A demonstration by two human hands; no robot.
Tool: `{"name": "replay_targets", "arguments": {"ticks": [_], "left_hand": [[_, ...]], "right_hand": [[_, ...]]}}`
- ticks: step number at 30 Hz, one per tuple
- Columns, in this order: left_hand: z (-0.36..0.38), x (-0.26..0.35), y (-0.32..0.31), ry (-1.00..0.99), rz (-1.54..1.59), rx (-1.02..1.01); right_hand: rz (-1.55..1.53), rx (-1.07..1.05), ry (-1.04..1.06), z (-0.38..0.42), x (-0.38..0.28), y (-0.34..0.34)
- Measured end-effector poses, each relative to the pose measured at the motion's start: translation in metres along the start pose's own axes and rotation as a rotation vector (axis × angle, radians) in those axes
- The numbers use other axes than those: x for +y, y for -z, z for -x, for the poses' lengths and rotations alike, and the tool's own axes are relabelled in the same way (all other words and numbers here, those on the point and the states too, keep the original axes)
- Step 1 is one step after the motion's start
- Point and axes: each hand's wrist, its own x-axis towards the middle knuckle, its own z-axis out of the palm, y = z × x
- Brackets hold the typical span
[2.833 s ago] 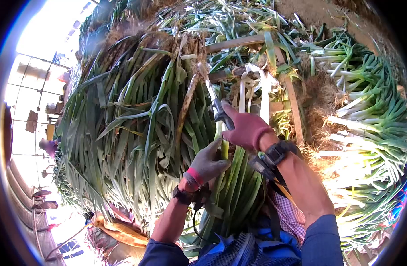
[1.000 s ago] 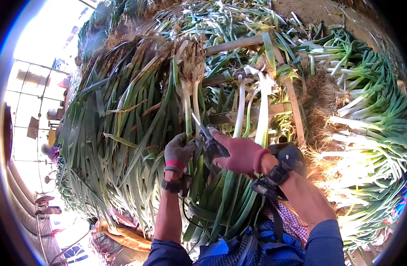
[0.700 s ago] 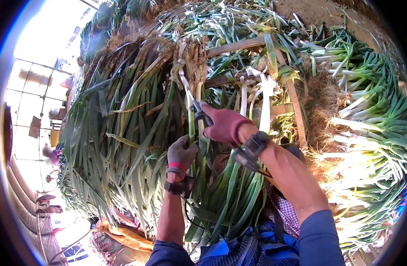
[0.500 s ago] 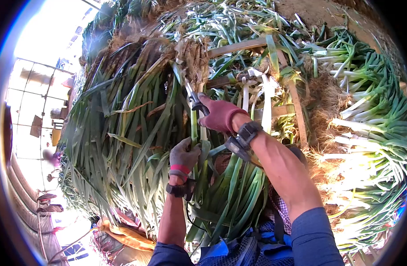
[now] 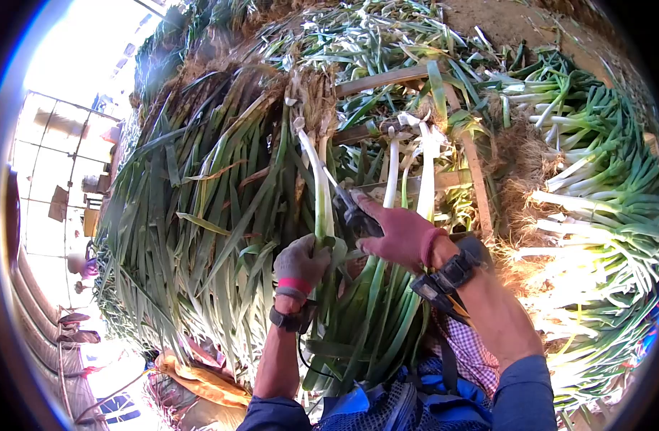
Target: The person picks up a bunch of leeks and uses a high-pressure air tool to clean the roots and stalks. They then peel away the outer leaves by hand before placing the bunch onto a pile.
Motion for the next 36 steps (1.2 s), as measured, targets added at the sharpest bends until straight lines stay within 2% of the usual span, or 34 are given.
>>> {"name": "replay_targets", "arguments": {"ticks": [3,7,8,11,13,17,19,21,22,23,25,26,27,28,29,30,31,33,34,35,36], "left_hand": [[0.007,0.0,-0.004,-0.019,-0.041,-0.004],[0.013,0.008,-0.002,-0.022,-0.097,0.015],[0.012,0.008,-0.003,-0.035,-0.102,0.033],[0.013,0.005,-0.005,-0.064,-0.123,0.024],[0.012,0.007,-0.006,-0.072,-0.102,0.025],[0.028,0.037,0.007,-0.111,0.042,-0.003],[0.037,0.042,0.004,-0.128,-0.007,-0.033],[0.042,0.052,0.009,-0.193,0.028,-0.166],[0.041,0.053,0.014,-0.227,0.035,-0.334],[0.037,0.056,0.022,-0.226,0.037,-0.336],[0.019,0.064,0.036,-0.335,-0.032,-0.56],[0.006,0.056,0.037,-0.242,0.09,-0.479],[-0.013,0.039,0.035,-0.291,0.106,-0.373],[-0.027,0.035,0.04,-0.09,0.256,-0.33],[-0.042,0.006,0.019,-0.022,0.245,-0.103],[-0.052,-0.018,0.01,-0.073,0.0,0.031],[-0.054,-0.031,0.004,-0.074,-0.001,0.03],[-0.047,-0.057,-0.009,0.084,-0.218,0.155],[-0.043,-0.065,-0.012,0.055,-0.212,0.196],[-0.041,-0.072,-0.018,0.056,-0.213,0.191],[-0.037,-0.06,-0.011,0.269,-0.252,0.029]], "right_hand": [[-0.013,0.083,0.049,-0.019,0.004,-0.004],[-0.004,-0.027,-0.132,-0.051,-0.022,0.006],[0.012,0.037,-0.051,-0.059,-0.01,-0.005],[0.035,0.022,-0.114,-0.067,-0.015,-0.008],[0.014,-0.004,-0.147,-0.062,-0.02,-0.009],[0.089,-0.071,-0.05,-0.029,-0.016,-0.012],[0.2,-0.16,-0.155,-0.006,-0.022,0.001],[0.176,-0.169,-0.203,0.014,-0.008,0.011],[0.15,-0.174,-0.254,0.023,0.001,0.016],[0.15,-0.176,-0.256,0.031,0.009,0.02],[0.098,-0.074,-0.357,0.047,0.026,0.029],[0.084,0.015,-0.303,0.053,0.043,0.025],[0.081,0.013,-0.308,0.058,0.045,0.022],[0.044,0.061,-0.284,0.062,0.046,0.021],[0.008,0.109,-0.258,0.065,0.045,0.021],[0.02,0.087,-0.237,0.066,0.038,0.021],[0.018,0.087,-0.237,0.068,0.029,0.021],[-0.134,-0.034,-0.186,0.07,0.011,0.014],[-0.088,-0.083,-0.148,0.069,0.008,0.008],[-0.091,-0.085,-0.152,0.071,0.006,0.0],[-0.096,-0.078,-0.03,0.073,0.004,-0.011]]}}
